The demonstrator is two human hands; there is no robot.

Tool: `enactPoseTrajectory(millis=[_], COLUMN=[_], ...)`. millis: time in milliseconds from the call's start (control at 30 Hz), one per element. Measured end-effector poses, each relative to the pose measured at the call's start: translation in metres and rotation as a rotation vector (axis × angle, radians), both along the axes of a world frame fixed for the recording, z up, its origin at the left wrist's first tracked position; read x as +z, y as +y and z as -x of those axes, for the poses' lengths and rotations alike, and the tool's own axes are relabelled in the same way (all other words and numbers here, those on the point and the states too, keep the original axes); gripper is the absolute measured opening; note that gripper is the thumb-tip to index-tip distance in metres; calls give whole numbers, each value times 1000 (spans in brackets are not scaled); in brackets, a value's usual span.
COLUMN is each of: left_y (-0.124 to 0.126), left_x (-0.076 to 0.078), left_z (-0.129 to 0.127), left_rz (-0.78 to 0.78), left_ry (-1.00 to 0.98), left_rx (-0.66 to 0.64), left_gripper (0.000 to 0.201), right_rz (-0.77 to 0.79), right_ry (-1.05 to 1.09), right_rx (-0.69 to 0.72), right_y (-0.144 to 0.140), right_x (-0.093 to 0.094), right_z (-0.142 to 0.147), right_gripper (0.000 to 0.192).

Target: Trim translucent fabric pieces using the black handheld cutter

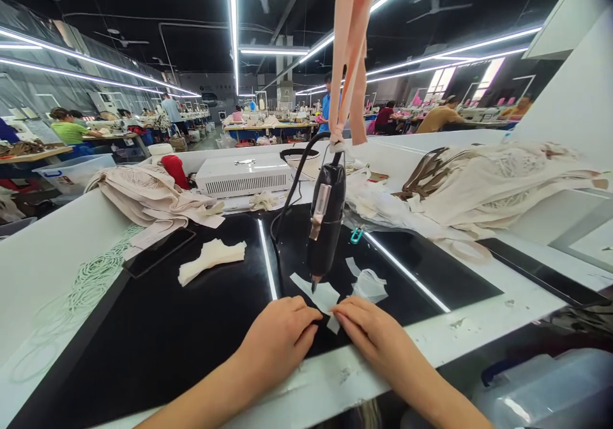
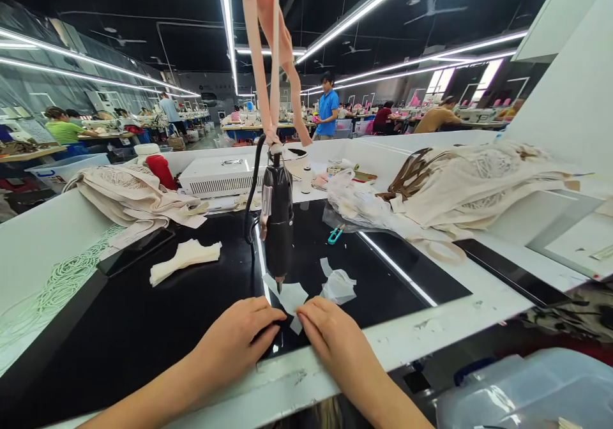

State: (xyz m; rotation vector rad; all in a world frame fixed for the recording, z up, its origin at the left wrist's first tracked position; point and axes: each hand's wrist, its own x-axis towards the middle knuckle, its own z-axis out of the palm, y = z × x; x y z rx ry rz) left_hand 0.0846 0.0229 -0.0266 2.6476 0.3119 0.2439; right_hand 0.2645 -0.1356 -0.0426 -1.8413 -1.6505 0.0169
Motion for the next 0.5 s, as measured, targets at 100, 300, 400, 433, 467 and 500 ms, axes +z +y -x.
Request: enactPoseTrajectory(millis=[100,300,400,433,467,500], left_y=[0,-3,-5,-6,-7,-8], left_x=[1,11,17,19,20,20], left_z=[0,-4,-7,-7,-8,-8], left_rz=[56,169,224,248,274,301], left_ry=[-2,11,41,46,43,34], left_rx=[9,44,78,89,99,107], left_gripper=[29,25,19,17,14,11], right_rz=[24,31,24,20,17,13], right_ry=[103,234,278,290,301,310], right_rx=[-9,-43,-52,-52,-50,-48], right_y=[0,1,2,3,4,4], right_x=[1,-2,-3,-2,-2,-2], right_z=[0,5,7,8,9,10], right_gripper=[32,35,37,37,37,37])
